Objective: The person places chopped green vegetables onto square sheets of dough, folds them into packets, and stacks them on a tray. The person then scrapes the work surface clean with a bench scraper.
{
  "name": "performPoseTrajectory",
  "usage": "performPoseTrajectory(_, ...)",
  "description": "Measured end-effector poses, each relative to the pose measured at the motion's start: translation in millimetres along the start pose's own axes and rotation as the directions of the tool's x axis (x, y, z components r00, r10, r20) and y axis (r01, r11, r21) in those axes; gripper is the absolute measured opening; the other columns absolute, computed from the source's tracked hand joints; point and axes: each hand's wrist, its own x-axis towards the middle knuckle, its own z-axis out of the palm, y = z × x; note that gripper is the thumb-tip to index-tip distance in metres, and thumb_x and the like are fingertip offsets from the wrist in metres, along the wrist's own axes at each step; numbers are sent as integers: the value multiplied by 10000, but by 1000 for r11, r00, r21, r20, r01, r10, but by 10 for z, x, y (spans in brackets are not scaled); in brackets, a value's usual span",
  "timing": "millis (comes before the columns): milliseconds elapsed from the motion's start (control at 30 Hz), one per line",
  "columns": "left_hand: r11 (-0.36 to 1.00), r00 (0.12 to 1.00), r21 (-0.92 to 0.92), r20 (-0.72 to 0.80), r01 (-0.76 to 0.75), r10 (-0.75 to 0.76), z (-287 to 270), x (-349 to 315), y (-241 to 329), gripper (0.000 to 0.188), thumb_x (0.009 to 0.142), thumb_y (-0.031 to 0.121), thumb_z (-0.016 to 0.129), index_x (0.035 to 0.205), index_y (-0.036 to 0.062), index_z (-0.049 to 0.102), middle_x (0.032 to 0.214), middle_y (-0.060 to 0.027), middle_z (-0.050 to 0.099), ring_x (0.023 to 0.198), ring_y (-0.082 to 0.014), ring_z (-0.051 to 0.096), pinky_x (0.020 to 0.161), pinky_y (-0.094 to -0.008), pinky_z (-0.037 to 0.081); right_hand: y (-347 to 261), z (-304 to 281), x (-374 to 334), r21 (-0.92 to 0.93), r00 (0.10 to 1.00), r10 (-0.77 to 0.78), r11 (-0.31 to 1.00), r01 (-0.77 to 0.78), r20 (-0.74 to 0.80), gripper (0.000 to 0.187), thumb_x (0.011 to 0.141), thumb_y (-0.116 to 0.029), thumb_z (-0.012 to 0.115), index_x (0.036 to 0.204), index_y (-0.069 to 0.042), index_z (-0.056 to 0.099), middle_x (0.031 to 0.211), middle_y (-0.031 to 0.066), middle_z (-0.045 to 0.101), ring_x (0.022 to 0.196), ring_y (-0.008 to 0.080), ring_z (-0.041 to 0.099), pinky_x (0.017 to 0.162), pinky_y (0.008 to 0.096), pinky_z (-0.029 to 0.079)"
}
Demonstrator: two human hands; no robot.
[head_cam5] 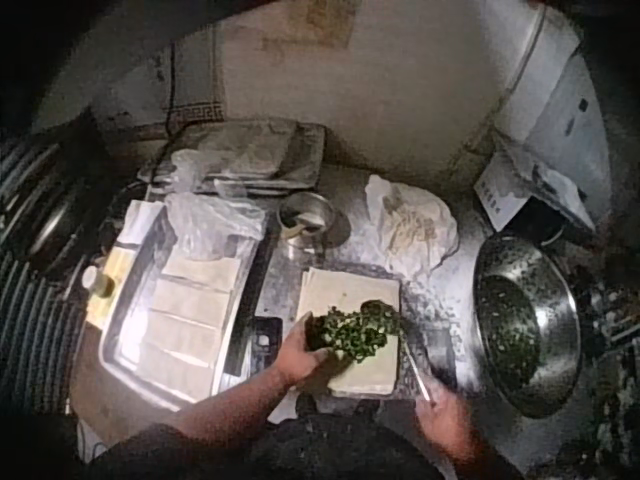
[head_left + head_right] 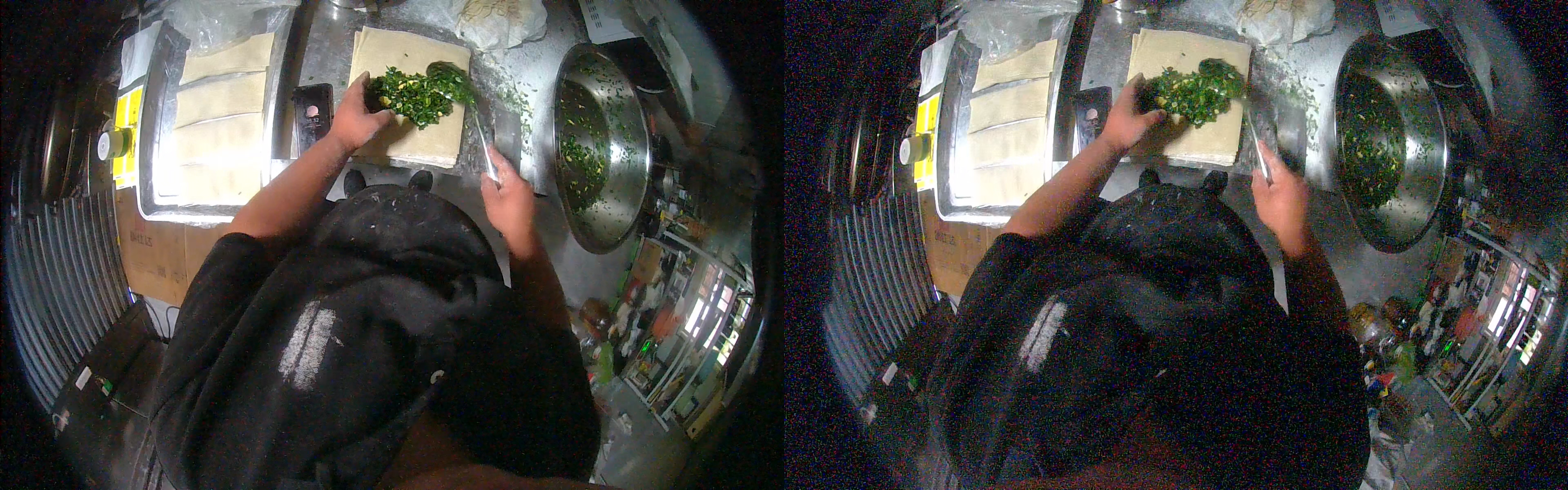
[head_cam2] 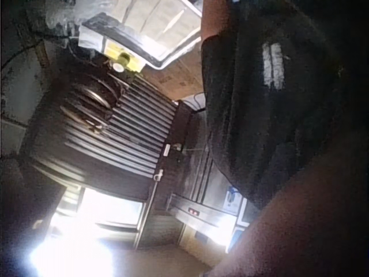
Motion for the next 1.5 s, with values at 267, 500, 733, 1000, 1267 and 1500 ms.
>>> performPoseTrajectory(267, 999, 1000, 41, -23, -12, 13, 31, 116, -180, 960, 729, 115, 804, 1476, -123, 252, 1423, -274, 479, 1308, -337, 509, 1118, -377, 392, -139, -32, 319, 581, 771, 281, 524, -622, 572, 498, 954, -112, 535, 1443, -52, 459, 703, 50, 564, 446, 98, 438, 399, 251, 346)
performPoseTrajectory(500, 1000, 1000, -29, -16, 7, -7, 11, 127, -134, 960, 722, 141, 811, 1472, -120, 271, 1422, -274, 479, 1299, -340, 516, 1117, -372, 391, -278, 271, 539, 433, 763, 233, 708, -558, 602, 499, 946, -114, 547, 1438, -76, 473, 735, 50, 562, 465, 100, 438, 408, 257, 352)
performPoseTrajectory(733, 1000, 999, 26, -42, 9, -8, -32, 60, -164, 948, 727, 145, 809, 1469, -119, 280, 1426, -287, 468, 1314, -332, 504, 1123, -377, 385, -36, -58, 336, 356, 824, 321, 785, -507, 466, 493, 954, -127, 554, 1438, -70, 478, 757, 40, 582, 525, 95, 490, 446, 262, 390)
performPoseTrajectory(1000, 983, 997, 186, -79, -8, 23, -70, -102, -55, 880, 749, 160, 798, 1466, -52, 336, 1397, -257, 497, 1305, -337, 508, 1116, -391, 393, -192, 269, 685, -334, 977, -87, 930, 151, 197, 556, 891, -150, 609, 1414, -310, 505, 1065, 188, 672, 908, 416, 655, 774, 513, 531)
performPoseTrajectory(1267, 972, 995, 232, -90, -22, 44, -141, -272, -190, 541, 783, 181, 769, 1256, -3, 582, 1226, -210, 594, 1151, -346, 598, 1024, -400, 464, 31, 156, 558, -336, 980, -56, 934, 120, 193, 540, 896, -158, 613, 1409, -298, 516, 1086, 192, 663, 932, 417, 653, 800, 498, 535)
performPoseTrajectory(1500, 968, 996, 244, -78, 59, -41, -187, -370, -265, 458, 790, 210, 784, 1167, -2, 633, 1135, -185, 639, 1047, -295, 649, 929, -383, 514, 151, -51, 346, -241, 988, -68, 965, 101, 141, 529, 890, -125, 622, 1402, -220, 535, 1217, 207, 645, 1027, 419, 647, 867, 466, 531)
